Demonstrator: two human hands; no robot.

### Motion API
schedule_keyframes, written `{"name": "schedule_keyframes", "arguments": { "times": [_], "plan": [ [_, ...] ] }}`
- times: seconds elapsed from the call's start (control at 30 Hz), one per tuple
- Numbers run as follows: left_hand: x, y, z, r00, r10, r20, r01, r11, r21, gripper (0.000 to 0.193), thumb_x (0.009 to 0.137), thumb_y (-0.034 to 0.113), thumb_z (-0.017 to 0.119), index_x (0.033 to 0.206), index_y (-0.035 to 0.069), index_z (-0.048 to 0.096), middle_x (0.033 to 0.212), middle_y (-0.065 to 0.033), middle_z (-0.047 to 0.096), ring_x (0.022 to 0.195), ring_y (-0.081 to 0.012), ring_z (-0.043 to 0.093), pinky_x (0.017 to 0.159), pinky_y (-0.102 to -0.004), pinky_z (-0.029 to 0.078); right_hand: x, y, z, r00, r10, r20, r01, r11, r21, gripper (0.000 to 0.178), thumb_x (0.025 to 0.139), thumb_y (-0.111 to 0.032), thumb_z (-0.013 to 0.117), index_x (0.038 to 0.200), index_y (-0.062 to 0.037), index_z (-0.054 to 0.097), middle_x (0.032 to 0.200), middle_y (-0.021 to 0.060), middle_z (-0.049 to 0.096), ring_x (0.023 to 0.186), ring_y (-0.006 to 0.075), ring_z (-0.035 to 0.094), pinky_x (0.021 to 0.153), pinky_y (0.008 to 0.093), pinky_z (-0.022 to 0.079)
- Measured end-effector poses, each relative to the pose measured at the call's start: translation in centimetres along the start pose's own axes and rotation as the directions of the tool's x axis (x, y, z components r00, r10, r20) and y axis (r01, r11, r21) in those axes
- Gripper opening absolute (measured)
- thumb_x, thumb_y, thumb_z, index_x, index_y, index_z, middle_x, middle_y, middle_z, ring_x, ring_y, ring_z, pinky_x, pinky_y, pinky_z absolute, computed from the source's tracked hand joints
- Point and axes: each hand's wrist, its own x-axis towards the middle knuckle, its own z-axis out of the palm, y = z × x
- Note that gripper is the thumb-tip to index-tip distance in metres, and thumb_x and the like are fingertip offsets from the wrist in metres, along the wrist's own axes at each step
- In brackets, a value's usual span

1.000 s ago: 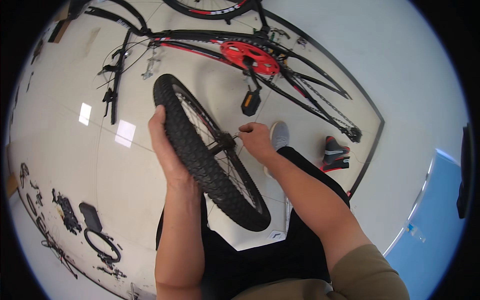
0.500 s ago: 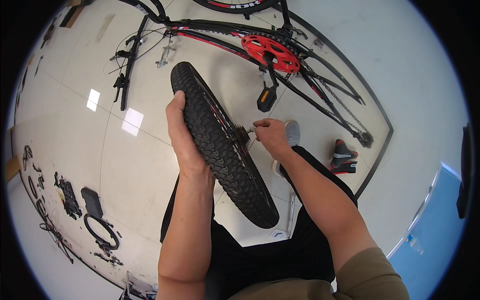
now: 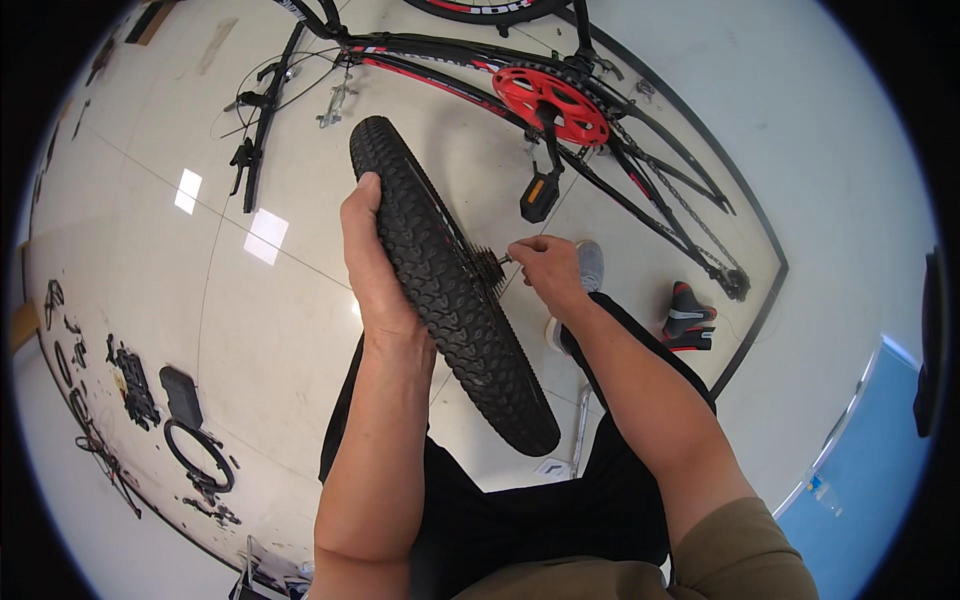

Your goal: The person assembles a bicycle by attaching the rear wheel to the frame. They align the wheel with the dropouts, insert the axle, and secure it by tightening the quick-release skewer. The person then checks the wheel alignment and ensures the tire is properly seated on the rim.

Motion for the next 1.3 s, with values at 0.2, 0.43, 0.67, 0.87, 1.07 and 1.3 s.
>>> {"name": "schedule_keyframes", "arguments": {
  "times": [0.2, 0.43, 0.67, 0.87, 1.07, 1.3],
  "plan": [
    [0.0, 0.0, 0.3, 1.0, 0.014, -0.004, -0.014, 1.0, -0.013, 0.044, 0.094, 0.054, 0.056, 0.083, 0.011, 0.057, 0.055, -0.0068, 0.056, 0.045, -0.0166, 0.054, 0.043, -0.0278, 0.044, 0.3, 0.4, -0.2, 0.999, 0.025, -0.022, -0.024, 0.997, 0.077, 0.023, 0.083, -0.01, 0.07, 0.099, 0.0059, 0.072, 0.076, 0.0098, 0.068, 0.062, 0.0152, 0.063, 0.057, 0.0314, 0.05],
    [0.0, 0.0, 0.1, 1.0, 0.016, -0.013, -0.016, 1.0, -0.013, 0.044, 0.095, 0.053, 0.056, 0.084, 0.011, 0.057, 0.055, -0.0068, 0.056, 0.045, -0.0165, 0.055, 0.044, -0.028, 0.044, -0.6, -0.9, -0.1, 0.999, 0.043, 0.0, -0.043, 0.999, 0.023, 0.018, 0.084, -0.006, 0.065, 0.097, 0.0054, 0.072, 0.077, 0.0094, 0.068, 0.061, 0.0145, 0.062, 0.057, 0.0308, 0.05],
    [-0.2, 0.1, 0.6, 1.0, -0.007, -0.015, 0.007, 1.0, -0.01, 0.043, 0.094, 0.053, 0.057, 0.084, 0.011, 0.058, 0.054, -0.0068, 0.057, 0.045, -0.0165, 0.055, 0.043, -0.0276, 0.044, 0.9, 2.1, -0.1, 0.989, -0.133, -0.058, 0.133, 0.991, -0.003, 0.023, 0.082, -0.013, 0.071, 0.093, 0.0064, 0.071, 0.076, 0.0101, 0.068, 0.063, 0.0167, 0.063, 0.062, 0.0319, 0.051],
    [-0.1, 0.1, 0.3, 0.999, 0.0, -0.04, -0.001, 1.0, -0.019, 0.043, 0.094, 0.053, 0.057, 0.083, 0.011, 0.058, 0.054, -0.0063, 0.056, 0.045, -0.0166, 0.054, 0.043, -0.0277, 0.044, -0.6, -0.7, 0.1, 1.0, 0.024, -0.015, -0.023, 0.999, 0.038, 0.024, 0.083, -0.014, 0.07, 0.093, 0.0077, 0.07, 0.076, 0.0108, 0.068, 0.063, 0.0171, 0.063, 0.062, 0.0328, 0.051],
    [0.1, -0.2, 0.2, 1.0, 0.013, -0.019, -0.013, 1.0, -0.023, 0.043, 0.094, 0.053, 0.058, 0.082, 0.012, 0.057, 0.054, -0.0061, 0.056, 0.045, -0.0165, 0.054, 0.043, -0.0275, 0.044, -0.1, 0.3, -0.1, 0.999, -0.04, -0.009, 0.04, 0.999, 0.02, 0.024, 0.082, -0.013, 0.071, 0.093, 0.0075, 0.07, 0.075, 0.0105, 0.068, 0.064, 0.0168, 0.063, 0.063, 0.0331, 0.051],
    [-0.1, 0.1, 0.4, 0.999, -0.011, -0.035, 0.011, 1.0, -0.005, 0.044, 0.093, 0.055, 0.058, 0.082, 0.012, 0.057, 0.054, -0.0067, 0.056, 0.044, -0.0164, 0.053, 0.041, -0.0277, 0.042, 0.1, 0.4, 0.0, 1.0, -0.008, -0.011, 0.009, 0.999, 0.032, 0.023, 0.082, -0.013, 0.071, 0.094, 0.0066, 0.071, 0.079, 0.0108, 0.069, 0.065, 0.0159, 0.063, 0.063, 0.0325, 0.051]
  ]
}}
